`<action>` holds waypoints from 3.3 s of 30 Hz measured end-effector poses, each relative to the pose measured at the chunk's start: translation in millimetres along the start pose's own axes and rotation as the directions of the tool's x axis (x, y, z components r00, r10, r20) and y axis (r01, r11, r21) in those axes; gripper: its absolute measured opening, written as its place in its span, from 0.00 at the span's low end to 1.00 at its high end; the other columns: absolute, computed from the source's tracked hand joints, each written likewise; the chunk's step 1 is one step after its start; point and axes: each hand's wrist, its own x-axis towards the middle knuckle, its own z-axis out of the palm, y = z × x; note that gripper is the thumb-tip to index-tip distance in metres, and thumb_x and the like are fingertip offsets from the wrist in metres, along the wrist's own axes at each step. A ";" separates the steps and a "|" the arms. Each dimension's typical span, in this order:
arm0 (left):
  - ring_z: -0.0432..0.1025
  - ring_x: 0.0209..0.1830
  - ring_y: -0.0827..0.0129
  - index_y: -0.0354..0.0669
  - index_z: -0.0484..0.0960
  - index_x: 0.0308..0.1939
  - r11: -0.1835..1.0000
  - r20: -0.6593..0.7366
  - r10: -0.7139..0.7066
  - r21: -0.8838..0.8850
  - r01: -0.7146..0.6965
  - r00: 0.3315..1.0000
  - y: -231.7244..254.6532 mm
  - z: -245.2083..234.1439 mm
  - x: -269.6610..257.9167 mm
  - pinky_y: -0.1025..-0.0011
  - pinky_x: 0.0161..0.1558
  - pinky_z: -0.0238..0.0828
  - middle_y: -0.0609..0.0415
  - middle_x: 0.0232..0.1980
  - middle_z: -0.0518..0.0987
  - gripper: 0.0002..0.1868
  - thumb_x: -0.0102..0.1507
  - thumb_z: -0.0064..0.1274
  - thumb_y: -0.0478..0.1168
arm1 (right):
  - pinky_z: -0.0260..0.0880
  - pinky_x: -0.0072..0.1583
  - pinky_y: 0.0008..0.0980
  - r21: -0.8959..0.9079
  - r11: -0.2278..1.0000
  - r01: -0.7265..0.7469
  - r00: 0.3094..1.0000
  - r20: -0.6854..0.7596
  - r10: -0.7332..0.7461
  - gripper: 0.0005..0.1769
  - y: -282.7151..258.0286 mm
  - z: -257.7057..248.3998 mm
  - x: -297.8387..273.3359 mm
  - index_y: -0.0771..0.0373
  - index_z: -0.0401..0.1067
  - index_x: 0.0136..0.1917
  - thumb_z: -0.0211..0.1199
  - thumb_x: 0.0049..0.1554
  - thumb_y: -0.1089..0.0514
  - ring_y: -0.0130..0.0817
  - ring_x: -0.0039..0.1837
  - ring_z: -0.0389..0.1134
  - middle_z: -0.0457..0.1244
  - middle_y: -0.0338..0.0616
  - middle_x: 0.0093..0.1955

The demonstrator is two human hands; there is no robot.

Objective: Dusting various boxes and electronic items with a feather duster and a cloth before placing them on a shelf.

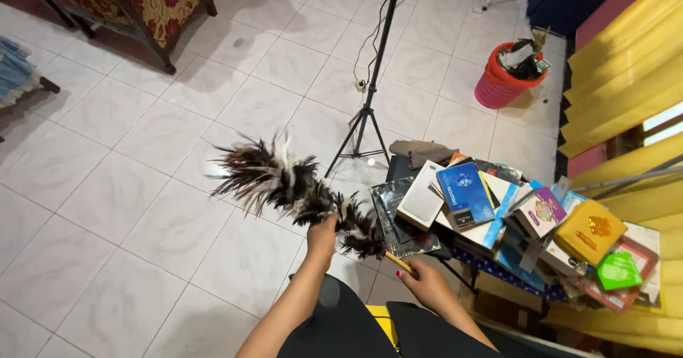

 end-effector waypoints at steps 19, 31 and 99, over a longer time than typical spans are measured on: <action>0.53 0.16 0.73 0.42 0.71 0.23 0.980 -0.225 -0.096 -0.192 0.053 0.970 70.5 -156.2 173.0 0.66 0.20 0.50 0.60 0.20 0.62 0.25 0.65 0.55 0.56 | 0.71 0.45 0.33 0.720 0.691 0.065 0.941 0.186 -0.282 0.13 -128.0 -31.4 127.3 0.67 0.72 0.55 0.65 0.57 0.62 0.33 0.41 0.68 0.68 0.46 0.40; 0.69 0.23 0.74 0.43 0.81 0.41 0.938 0.112 -0.253 -0.217 0.272 0.961 112.1 -188.4 228.6 0.75 0.25 0.66 0.60 0.28 0.77 0.22 0.69 0.48 0.58 | 0.67 0.52 0.30 0.677 0.653 0.340 0.910 -0.064 -0.409 0.16 -252.4 4.7 91.0 0.67 0.76 0.57 0.66 0.56 0.60 0.26 0.50 0.65 0.67 0.41 0.48; 0.71 0.64 0.66 0.34 0.62 0.72 0.914 0.703 -0.349 0.107 -0.392 -0.620 -58.0 238.1 -240.3 0.68 0.64 0.70 0.50 0.63 0.76 0.33 0.65 0.58 0.35 | 0.63 0.39 0.24 0.867 0.497 0.029 -0.239 -0.477 0.846 0.14 5.3 162.7 -183.9 0.62 0.68 0.56 0.55 0.63 0.52 0.20 0.35 0.59 0.60 0.33 0.32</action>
